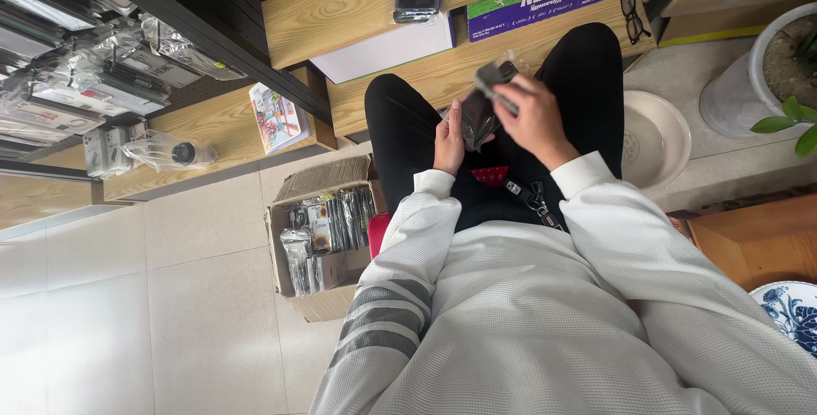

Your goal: Cleaning and wiping down various mobile phone cases with a cloth at a service desk.

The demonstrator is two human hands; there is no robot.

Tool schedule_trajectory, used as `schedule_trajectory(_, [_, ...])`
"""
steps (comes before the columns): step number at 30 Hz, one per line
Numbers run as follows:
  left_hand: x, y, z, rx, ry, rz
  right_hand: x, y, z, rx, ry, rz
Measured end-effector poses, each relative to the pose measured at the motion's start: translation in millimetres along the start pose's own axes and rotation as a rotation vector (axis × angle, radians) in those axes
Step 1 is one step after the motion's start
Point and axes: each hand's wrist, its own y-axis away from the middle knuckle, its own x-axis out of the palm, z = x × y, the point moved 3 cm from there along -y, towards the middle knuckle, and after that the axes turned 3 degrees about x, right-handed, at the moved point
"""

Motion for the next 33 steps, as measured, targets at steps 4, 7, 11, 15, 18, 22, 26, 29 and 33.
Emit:
schedule_trajectory(4, [-28, -49, 123, 0.010, -0.019, -0.033, 9, 4, 27, -0.069, -0.067, 0.093])
schedule_trajectory(7, [-26, -43, 119, 0.028, -0.003, -0.055, 3, 1, 29, -0.080, -0.046, 0.077])
schedule_trajectory(11, [-3, -9, 42, 0.070, -0.005, -0.006, -15, -5, 9, 0.033, 0.051, -0.030])
schedule_trajectory(15, [5, 0, 13, 0.087, -0.027, 0.051, -24, -7, 13, 0.106, 0.117, -0.104])
schedule_trajectory(18, [-14, -24, 77, 0.101, -0.038, 0.057, -4, 1, 15, 0.047, 0.010, 0.005])
schedule_trajectory(22, [-30, -52, 154, 0.083, -0.013, 0.039, 9, 3, 27, 0.016, -0.052, 0.089])
schedule_trajectory(26, [-12, -39, 89, -0.009, 0.072, 0.093, 2, 1, 6, 0.089, -0.006, -0.036])
schedule_trajectory(29, [-4, -25, 72, -0.025, 0.214, 0.137, -19, -6, 9, 0.161, 0.034, -0.108])
schedule_trajectory(33, [6, -1, 18, 0.085, -0.001, 0.137, -7, -1, 12, 0.142, 0.010, -0.070])
